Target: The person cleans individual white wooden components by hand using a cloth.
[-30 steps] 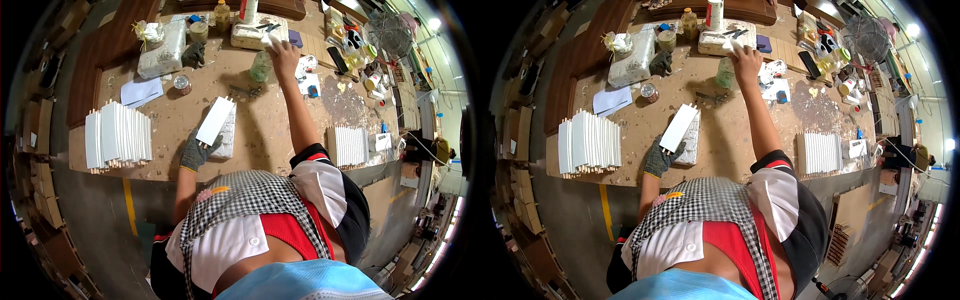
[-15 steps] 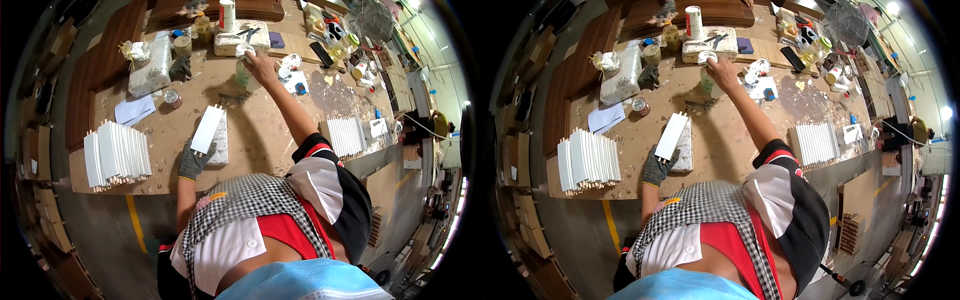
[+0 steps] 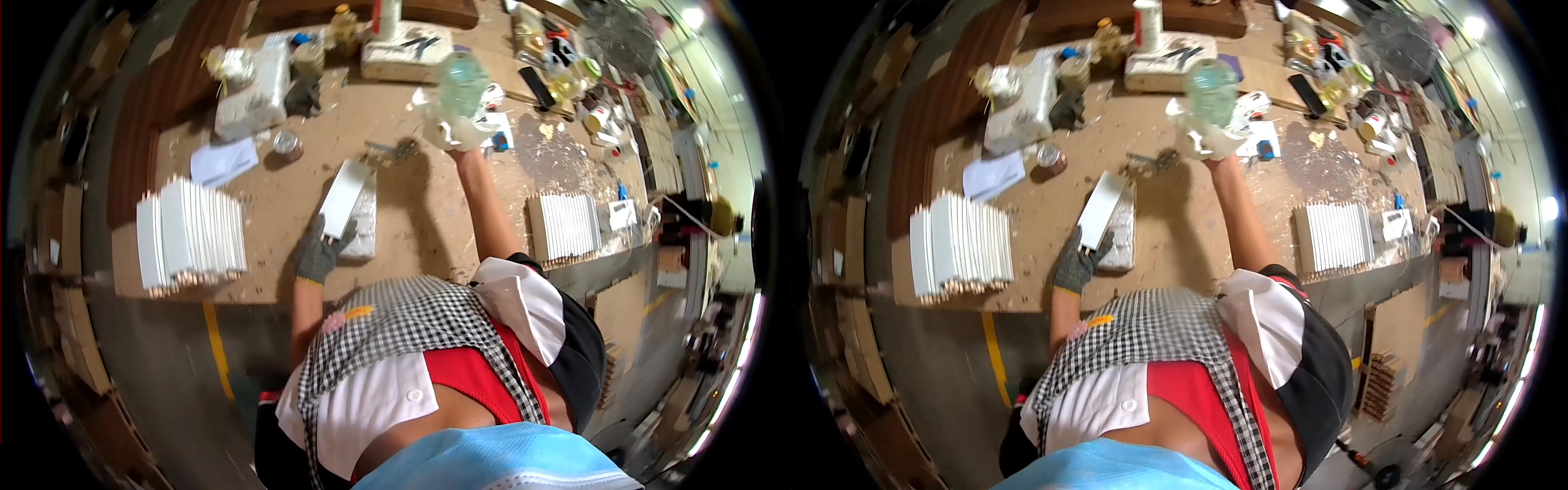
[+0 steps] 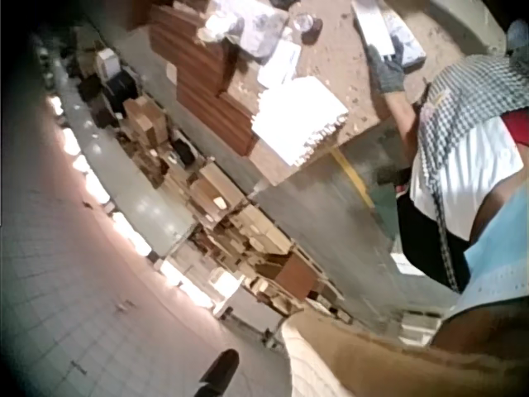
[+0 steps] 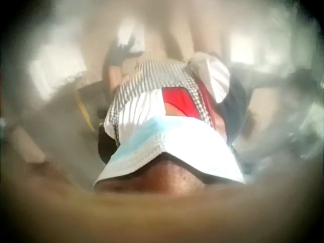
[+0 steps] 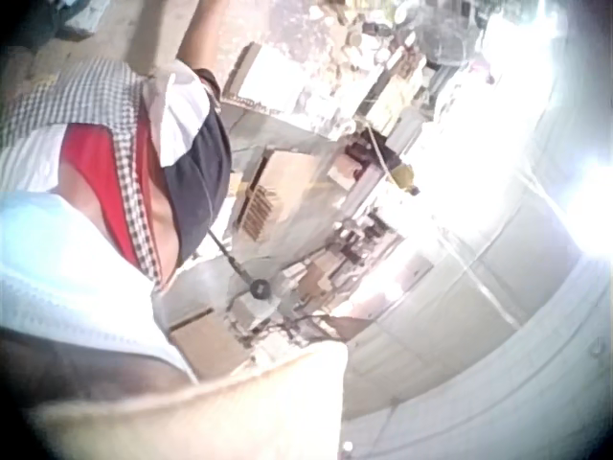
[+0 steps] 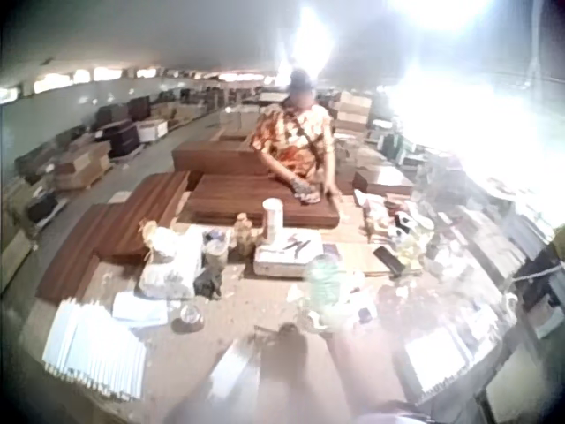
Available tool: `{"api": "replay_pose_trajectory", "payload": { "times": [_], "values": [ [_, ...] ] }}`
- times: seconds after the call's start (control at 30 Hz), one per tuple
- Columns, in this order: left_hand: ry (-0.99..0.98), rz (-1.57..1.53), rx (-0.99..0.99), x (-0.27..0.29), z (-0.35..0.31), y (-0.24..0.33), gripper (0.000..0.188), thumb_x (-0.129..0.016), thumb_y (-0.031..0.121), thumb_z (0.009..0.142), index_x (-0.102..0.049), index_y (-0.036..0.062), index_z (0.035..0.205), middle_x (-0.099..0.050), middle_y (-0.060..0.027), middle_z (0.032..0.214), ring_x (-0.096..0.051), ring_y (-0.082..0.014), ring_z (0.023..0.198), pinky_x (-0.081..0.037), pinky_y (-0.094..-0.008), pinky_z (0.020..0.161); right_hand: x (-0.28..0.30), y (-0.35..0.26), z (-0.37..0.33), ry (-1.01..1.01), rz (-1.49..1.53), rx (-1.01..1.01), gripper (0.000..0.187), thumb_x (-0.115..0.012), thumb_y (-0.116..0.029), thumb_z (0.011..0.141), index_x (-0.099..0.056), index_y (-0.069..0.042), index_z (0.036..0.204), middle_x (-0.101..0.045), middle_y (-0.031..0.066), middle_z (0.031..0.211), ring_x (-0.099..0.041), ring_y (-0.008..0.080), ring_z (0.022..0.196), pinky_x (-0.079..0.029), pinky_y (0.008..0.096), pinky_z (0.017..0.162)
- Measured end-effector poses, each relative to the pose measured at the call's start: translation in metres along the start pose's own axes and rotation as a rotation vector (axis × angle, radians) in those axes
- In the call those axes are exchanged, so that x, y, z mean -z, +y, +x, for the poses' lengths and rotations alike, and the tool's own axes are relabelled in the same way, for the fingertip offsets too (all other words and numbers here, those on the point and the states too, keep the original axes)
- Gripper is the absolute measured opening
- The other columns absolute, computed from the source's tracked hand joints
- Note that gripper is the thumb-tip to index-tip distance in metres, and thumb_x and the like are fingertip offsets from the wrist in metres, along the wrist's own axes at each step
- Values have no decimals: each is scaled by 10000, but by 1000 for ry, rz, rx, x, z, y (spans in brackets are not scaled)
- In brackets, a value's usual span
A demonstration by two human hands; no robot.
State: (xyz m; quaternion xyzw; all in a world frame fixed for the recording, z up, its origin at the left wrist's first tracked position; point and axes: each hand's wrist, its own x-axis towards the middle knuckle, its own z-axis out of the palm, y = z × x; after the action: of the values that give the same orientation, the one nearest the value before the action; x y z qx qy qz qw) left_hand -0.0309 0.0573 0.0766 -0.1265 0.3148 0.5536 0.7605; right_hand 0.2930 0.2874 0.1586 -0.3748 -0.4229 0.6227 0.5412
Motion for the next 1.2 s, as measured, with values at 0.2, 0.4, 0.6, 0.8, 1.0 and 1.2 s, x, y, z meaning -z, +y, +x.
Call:
{"api": "replay_pose_trajectory", "payload": {
  "times": [0.2, 0.4, 0.6, 0.8, 1.0, 1.2],
  "values": [
    [-73, 234, -61, -25, -8, 3, 520, -585, 214, 1003, -423, -84, 1398, -555, -265, 1332, -606, -442, 1151, -595, -517, 924, 40, 11, 19, 519, -148, 257, 379, -711, -203, 934, -594, 10, 1226, -680, 84, 1146, -655, 173, 938, -549, 368, 818],
    [140, 104, -112, -36, -17, -5, 572, -623, 300, 987, -440, -80, 1373, -541, -227, 1339, -594, -396, 1170, -619, -522, 892, 3, 1, 37, 317, -1414, 785, 335, -783, -305, 854, -676, -81, 1078, -658, 139, 962, -648, 345, 830, -519, 411, 707],
    [97, -2, -148, -3, -2, -15, 608, -604, 371, 992, -419, -51, 1388, -520, -206, 1356, -567, -369, 1206, -620, -500, 914, -34, -31, 7, 370, -1493, 728, 371, -821, -302, 811, -694, -104, 1097, -666, 143, 964, -659, 322, 811, -527, 387, 679],
    [75, 468, -208, 13, 15, -18, 539, -451, 459, 1046, -517, 28, 1362, -622, -133, 1220, -622, -211, 1057, -557, -279, 838, -137, 70, -128, -393, -1444, 453, 339, -662, -224, 909, -628, -129, 1232, -637, 138, 1223, -623, 282, 1123, -493, 506, 918],
    [227, 167, -222, -5, 6, -26, 526, -586, 349, 1005, -468, -9, 1373, -535, -212, 1326, -596, -368, 1155, -618, -513, 881, -92, 124, -102, -173, -1453, 250, 362, -540, -229, 983, -608, -184, 1335, -534, 58, 1457, -469, 269, 1348, -381, 590, 1044],
    [219, 202, -268, 15, 20, -26, 544, -543, 355, 1023, -438, -39, 1384, -532, -233, 1344, -591, -386, 1180, -630, -523, 862, -112, 106, -126, -343, -1570, 553, 479, -604, -181, 917, -576, -217, 1394, -538, 79, 1446, -495, 297, 1330, -454, 588, 962]
  ]
}}
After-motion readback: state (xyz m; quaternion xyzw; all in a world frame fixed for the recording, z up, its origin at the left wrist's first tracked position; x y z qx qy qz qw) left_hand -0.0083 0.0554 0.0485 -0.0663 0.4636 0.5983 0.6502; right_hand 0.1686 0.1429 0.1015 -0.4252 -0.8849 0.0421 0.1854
